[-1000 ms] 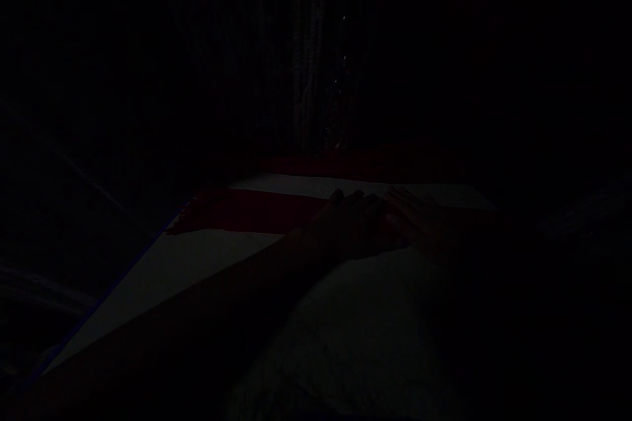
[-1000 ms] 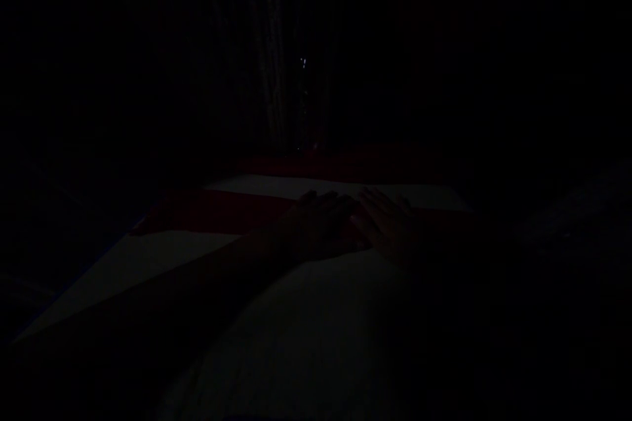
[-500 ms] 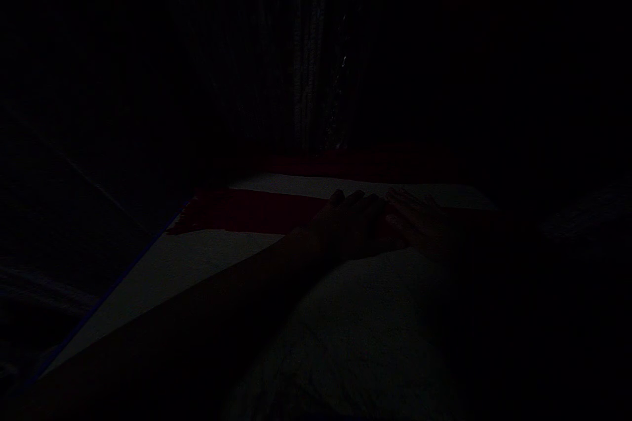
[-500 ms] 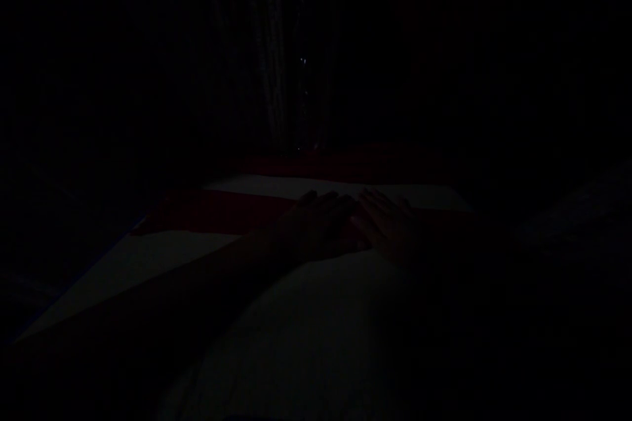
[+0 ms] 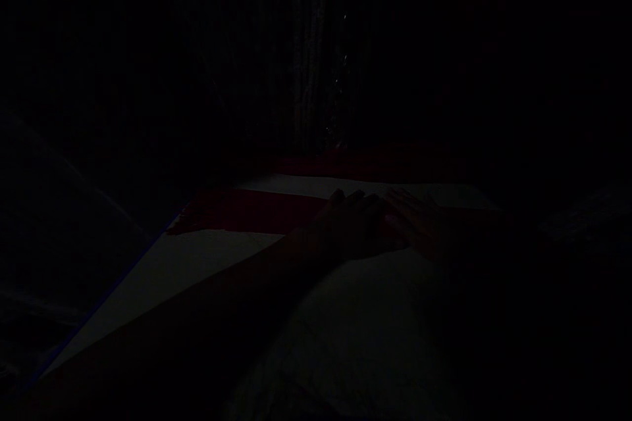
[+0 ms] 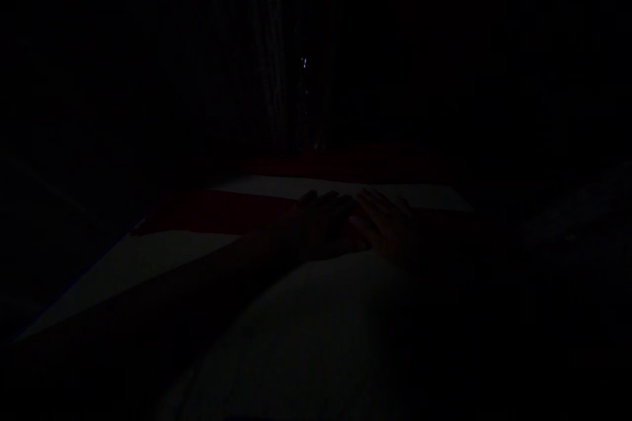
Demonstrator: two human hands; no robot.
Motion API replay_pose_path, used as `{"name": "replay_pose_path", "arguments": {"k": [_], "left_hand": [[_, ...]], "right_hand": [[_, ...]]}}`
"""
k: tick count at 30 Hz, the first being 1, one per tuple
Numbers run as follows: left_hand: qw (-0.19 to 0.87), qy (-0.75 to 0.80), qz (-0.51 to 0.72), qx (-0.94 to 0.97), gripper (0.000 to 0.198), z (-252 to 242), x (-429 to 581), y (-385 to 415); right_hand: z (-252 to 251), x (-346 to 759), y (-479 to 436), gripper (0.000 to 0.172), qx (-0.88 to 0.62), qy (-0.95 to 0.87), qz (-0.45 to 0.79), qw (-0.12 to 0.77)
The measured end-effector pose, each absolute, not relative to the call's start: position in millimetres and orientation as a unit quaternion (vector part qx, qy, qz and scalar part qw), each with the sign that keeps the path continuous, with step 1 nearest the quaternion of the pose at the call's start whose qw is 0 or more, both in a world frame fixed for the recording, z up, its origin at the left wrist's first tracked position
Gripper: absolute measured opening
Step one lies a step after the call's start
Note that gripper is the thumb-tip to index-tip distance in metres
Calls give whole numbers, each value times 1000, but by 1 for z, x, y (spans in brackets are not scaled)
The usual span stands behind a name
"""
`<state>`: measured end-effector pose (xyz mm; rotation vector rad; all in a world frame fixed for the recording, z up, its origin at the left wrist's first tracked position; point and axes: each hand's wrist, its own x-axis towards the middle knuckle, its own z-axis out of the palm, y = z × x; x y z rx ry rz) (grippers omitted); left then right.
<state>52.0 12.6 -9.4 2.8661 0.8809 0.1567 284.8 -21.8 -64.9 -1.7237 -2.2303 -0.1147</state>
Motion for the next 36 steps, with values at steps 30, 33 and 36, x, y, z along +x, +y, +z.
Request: {"name": "replay_pose_path", "arguments": {"k": [30, 33, 36], "left_hand": [[73, 286, 63, 953, 91, -14, 51, 14], [81, 287, 58, 953, 91, -13, 52, 14], [78, 284, 63, 954, 91, -13, 52, 14]], "right_hand": [[-64, 286, -23, 68, -611, -776, -19, 154], [-65, 291, -21, 66, -615, -773, -22, 154], [-63, 290, -20, 66, -605, -779, -28, 161]]}}
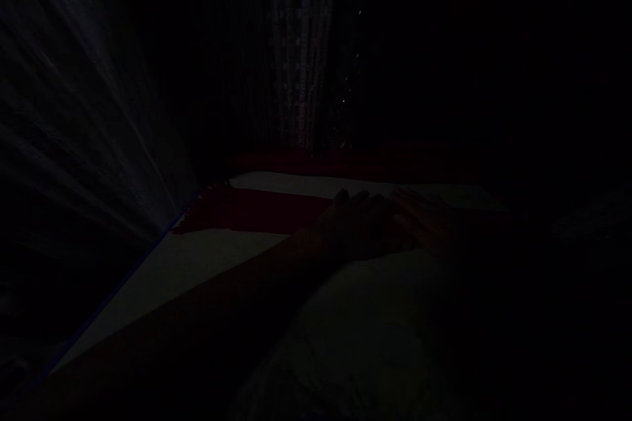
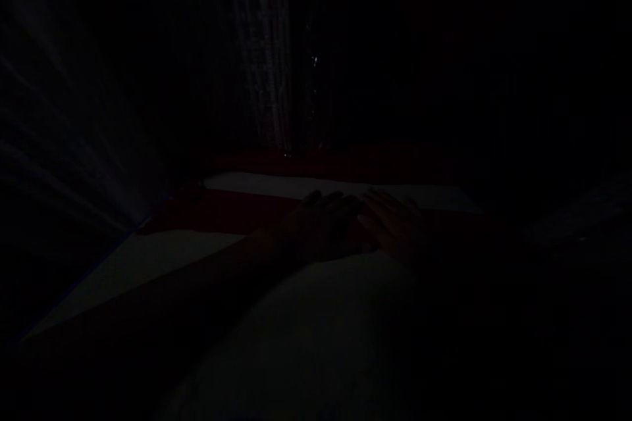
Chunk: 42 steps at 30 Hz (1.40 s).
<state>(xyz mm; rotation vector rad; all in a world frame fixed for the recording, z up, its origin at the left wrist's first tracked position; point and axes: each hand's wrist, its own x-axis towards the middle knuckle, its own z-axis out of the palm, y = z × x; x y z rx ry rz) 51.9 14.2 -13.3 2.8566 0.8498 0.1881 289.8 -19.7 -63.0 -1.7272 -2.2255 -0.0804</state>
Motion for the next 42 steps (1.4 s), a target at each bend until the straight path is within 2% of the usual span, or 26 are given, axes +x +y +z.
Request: {"name": "replay_pose_path", "arguments": {"k": [16, 28, 31, 35, 42], "left_hand": [[61, 279, 77, 955, 86, -16, 52, 16], [84, 288, 51, 953, 89, -8, 50, 12], [93, 286, 48, 952, 82, -7, 50, 11], [74, 291, 49, 952, 73, -7, 51, 10], [77, 292, 42, 952, 80, -7, 51, 11]], "right_hand": [[-64, 287, -20, 69, -602, -780, -38, 167], [-65, 290, -21, 69, -619, -774, -31, 133], [-70, 299, -22, 67, -631, -765, -33, 128], [-69, 297, -24, 69, -632, -755, -58, 164], [-68, 294, -20, 67, -627, -765, -60, 135]]}}
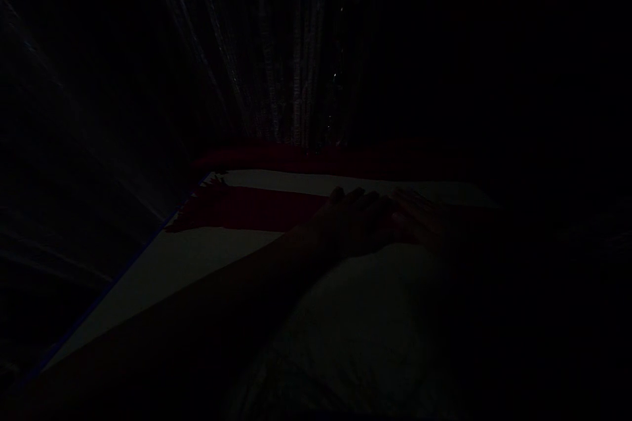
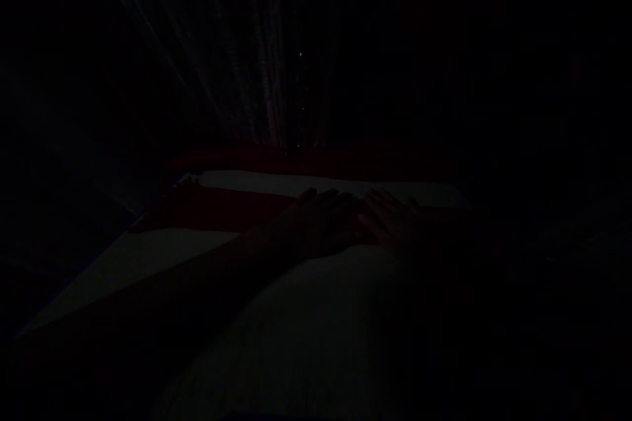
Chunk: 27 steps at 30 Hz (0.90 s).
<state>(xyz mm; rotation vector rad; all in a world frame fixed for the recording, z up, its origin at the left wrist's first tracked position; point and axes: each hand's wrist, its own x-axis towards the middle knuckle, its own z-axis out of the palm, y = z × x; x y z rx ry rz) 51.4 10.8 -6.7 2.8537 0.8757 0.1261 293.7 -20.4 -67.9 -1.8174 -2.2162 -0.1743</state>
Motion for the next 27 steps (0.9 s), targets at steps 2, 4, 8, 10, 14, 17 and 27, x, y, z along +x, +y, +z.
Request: {"name": "replay_pose_path", "arguments": {"k": [2, 4, 8, 10, 14, 17, 27], "left_hand": [[77, 293, 41, 952, 81, -6, 51, 10], [72, 294, 43, 952, 81, -5, 51, 9], [75, 297, 42, 951, 82, -5, 51, 10], [79, 295, 41, 951, 83, -5, 51, 11], [78, 288, 45, 953, 84, -8, 52, 13], [73, 292, 46, 952, 82, -9, 52, 13], [78, 283, 57, 954, 85, -11, 51, 13]], "right_hand": [[-68, 296, -19, 66, -622, -765, -78, 149], [-67, 296, -17, 67, -604, -778, -85, 150], [-69, 295, -18, 71, -612, -779, -56, 120], [-69, 296, -19, 72, -628, -766, -52, 126], [-65, 294, -21, 71, -632, -757, -58, 157], [-64, 288, -22, 71, -618, -768, -51, 162], [-63, 287, -23, 69, -618, -764, -59, 174]]}}
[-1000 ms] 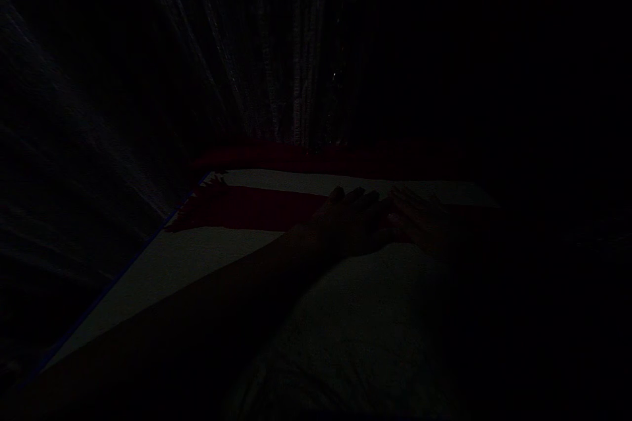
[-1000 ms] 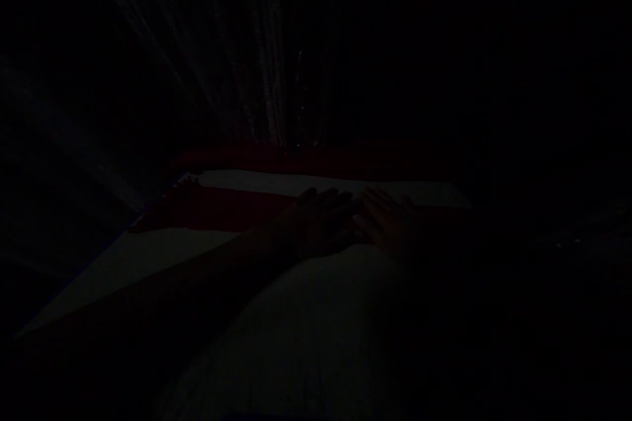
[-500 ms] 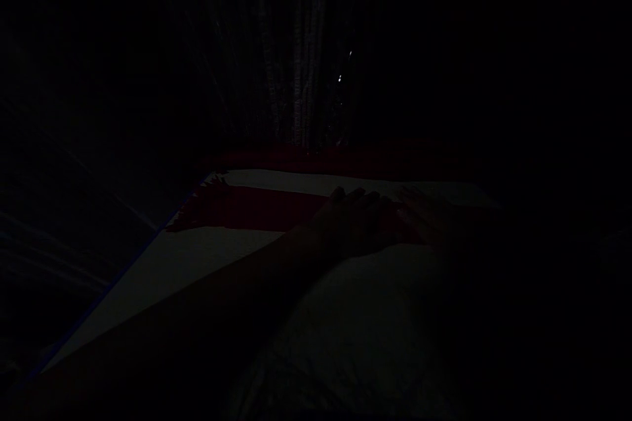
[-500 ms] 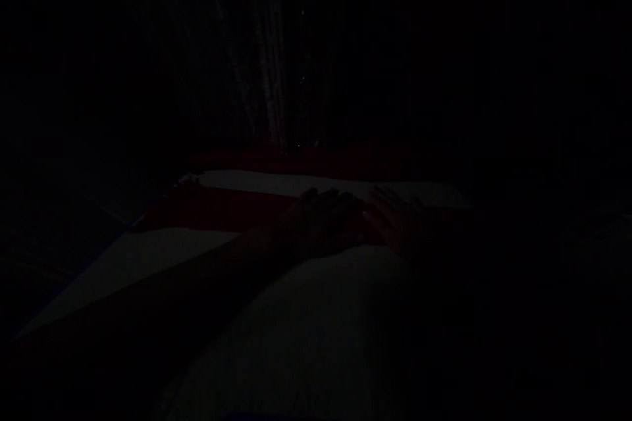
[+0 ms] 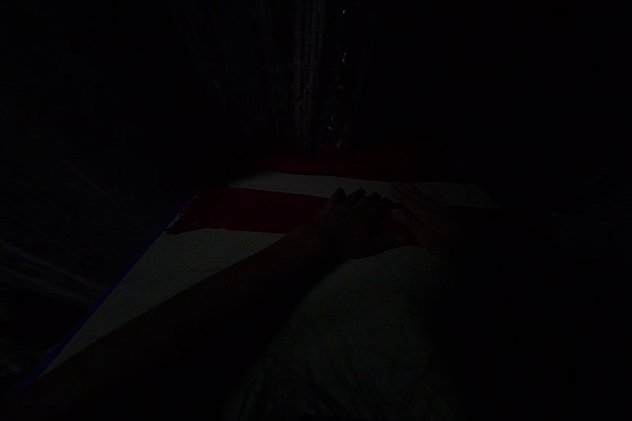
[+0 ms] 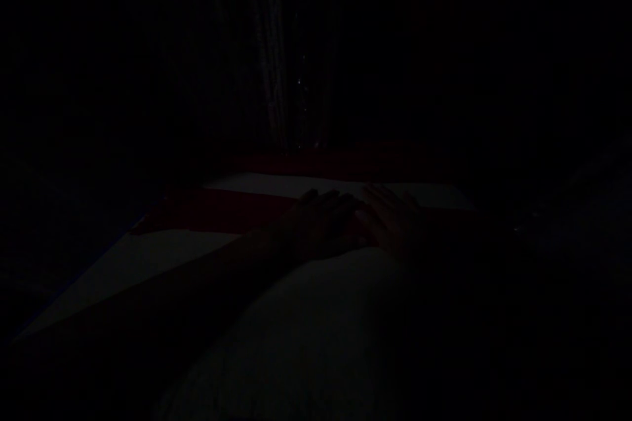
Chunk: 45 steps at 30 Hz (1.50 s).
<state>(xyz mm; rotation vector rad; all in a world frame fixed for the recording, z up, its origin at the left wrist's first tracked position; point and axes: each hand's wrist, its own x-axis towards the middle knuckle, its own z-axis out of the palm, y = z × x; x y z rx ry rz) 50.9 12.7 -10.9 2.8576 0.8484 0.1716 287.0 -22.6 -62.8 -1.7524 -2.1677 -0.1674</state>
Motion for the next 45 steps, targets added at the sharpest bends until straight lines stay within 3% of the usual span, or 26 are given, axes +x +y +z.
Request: {"name": "replay_pose_path", "arguments": {"k": [20, 38, 45], "left_hand": [[78, 278, 67, 955, 89, -14, 51, 15], [71, 289, 57, 953, 87, -11, 50, 14], [89, 280, 53, 955, 91, -12, 49, 17]], "right_hand": [[-59, 286, -23, 73, -652, -748, -3, 125], [-58, 281, -23, 69, -613, -775, -42, 144], [-70, 298, -25, 66, -616, -779, -58, 104]]}}
